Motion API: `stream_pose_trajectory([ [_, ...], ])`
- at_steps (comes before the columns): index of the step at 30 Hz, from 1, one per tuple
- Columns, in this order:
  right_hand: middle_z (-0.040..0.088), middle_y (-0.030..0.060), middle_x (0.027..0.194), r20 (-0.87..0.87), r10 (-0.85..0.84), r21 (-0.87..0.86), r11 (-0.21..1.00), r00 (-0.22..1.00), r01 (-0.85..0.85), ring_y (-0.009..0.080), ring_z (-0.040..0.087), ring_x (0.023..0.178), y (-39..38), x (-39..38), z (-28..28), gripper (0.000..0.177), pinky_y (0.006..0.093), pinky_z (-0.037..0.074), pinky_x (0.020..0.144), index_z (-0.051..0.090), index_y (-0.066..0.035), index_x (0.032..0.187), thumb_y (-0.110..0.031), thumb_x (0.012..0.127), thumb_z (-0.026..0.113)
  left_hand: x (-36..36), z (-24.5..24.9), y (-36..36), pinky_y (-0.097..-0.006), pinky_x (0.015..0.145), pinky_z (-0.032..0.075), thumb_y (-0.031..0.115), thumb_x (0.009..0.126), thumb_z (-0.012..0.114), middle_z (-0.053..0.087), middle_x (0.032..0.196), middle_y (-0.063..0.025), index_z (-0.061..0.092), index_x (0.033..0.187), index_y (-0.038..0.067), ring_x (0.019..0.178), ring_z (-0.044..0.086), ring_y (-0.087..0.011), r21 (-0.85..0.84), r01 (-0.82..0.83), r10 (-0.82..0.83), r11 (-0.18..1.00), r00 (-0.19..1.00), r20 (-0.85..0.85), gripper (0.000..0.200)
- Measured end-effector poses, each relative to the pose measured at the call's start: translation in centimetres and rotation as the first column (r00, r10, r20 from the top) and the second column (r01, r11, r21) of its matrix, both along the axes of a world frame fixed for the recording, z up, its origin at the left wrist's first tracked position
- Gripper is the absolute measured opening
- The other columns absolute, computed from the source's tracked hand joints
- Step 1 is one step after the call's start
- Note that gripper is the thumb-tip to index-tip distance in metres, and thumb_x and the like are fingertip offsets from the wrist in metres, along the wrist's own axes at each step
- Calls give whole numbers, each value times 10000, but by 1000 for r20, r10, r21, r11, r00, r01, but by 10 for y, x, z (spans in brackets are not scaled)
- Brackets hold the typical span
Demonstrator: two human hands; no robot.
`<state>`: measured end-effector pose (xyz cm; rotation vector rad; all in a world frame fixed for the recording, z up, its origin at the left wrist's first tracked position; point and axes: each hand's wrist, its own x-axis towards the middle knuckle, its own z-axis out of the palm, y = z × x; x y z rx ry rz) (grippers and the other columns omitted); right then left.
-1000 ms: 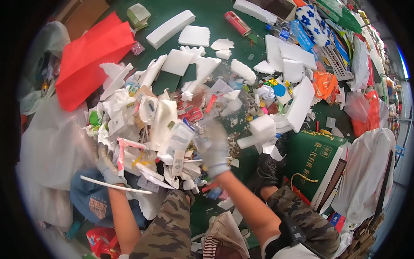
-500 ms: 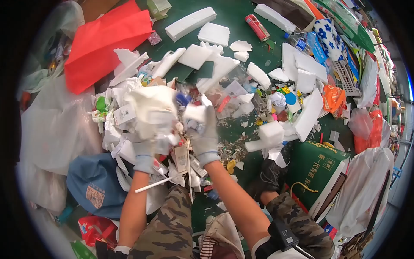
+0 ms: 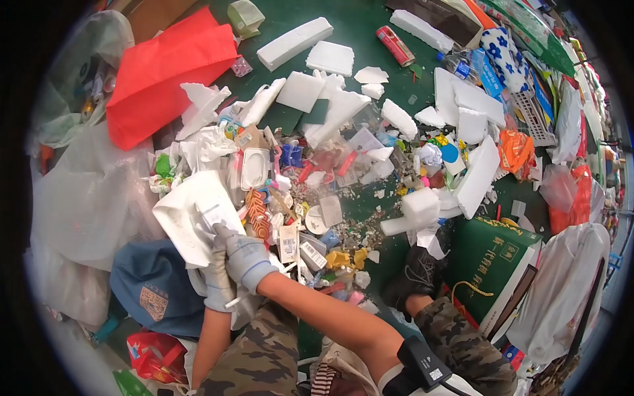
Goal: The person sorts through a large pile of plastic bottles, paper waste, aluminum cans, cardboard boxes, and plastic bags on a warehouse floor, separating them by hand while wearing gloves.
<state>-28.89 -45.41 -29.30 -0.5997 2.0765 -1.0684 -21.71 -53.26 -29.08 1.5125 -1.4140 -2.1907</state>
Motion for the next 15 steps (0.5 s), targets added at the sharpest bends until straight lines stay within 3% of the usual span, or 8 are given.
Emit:
stream_pose_trajectory([
  [1,585,227,982,165,14,-90,996,986,1,369,581,887,-5,5,-10,554,372,459,785,363,-75,1301,-134,780,544,-1,6,0,-270,852,441,252,862,590,517,1139,-52,427,1250,23,1000,509,-138,175,-48,56,983,998,-41,479],
  [3,605,206,983,472,82,-273,960,878,57,334,599,881,-4,11,-14,594,344,460,800,327,-72,1338,-129,793,554,5,-10,-17,-284,780,475,239,826,636,555,1062,-45,510,1175,34,934,542,-154,100,-178,184,979,981,-54,423],
  [6,596,178,1057,370,177,-337,940,912,-46,326,590,906,-1,-8,-30,561,348,467,790,353,-69,1322,-138,803,554,8,-18,-28,-289,761,483,213,813,649,574,1021,-48,545,1131,24,903,557,-161,-29,-316,317,948,948,20,384],
  [8,538,111,1202,49,72,-2,997,996,-72,289,537,1030,2,-56,1,590,368,443,848,386,-100,1313,-126,762,597,8,-17,-36,-288,760,483,192,807,654,579,1011,-52,556,1112,12,895,561,-162,-130,-404,411,906,911,30,368],
  [9,496,79,1252,-293,191,143,978,937,-154,267,500,1077,-3,-79,-3,580,385,405,893,402,-121,1302,-132,754,593,5,-13,-41,-303,736,505,164,791,665,581,1027,-61,543,1114,4,889,574,-171,-116,-476,477,872,879,-22,381],
  [11,439,45,1303,-738,383,365,919,555,-150,229,440,1134,-10,-120,-24,542,408,324,963,429,-158,1278,-142,753,562,4,-12,-47,-320,734,524,133,771,682,586,1045,-71,540,1103,6,869,593,-183,-103,-581,579,808,814,-45,382],
  [12,425,43,1305,-843,428,417,903,326,-106,214,418,1144,-9,-136,-47,514,414,281,989,439,-175,1264,-145,760,536,4,-14,-49,-320,734,524,133,771,682,586,1045,-71,540,1103,6,869,593,-183,-106,-583,581,806,812,-51,382],
  [15,510,64,1177,-771,561,536,827,303,-167,195,479,1087,2,-159,-73,419,403,267,993,498,-176,1186,-157,768,526,9,-26,-50,-305,805,478,119,785,667,570,1084,-56,562,1108,-12,926,557,-169,-42,-584,579,810,810,-94,364],
])
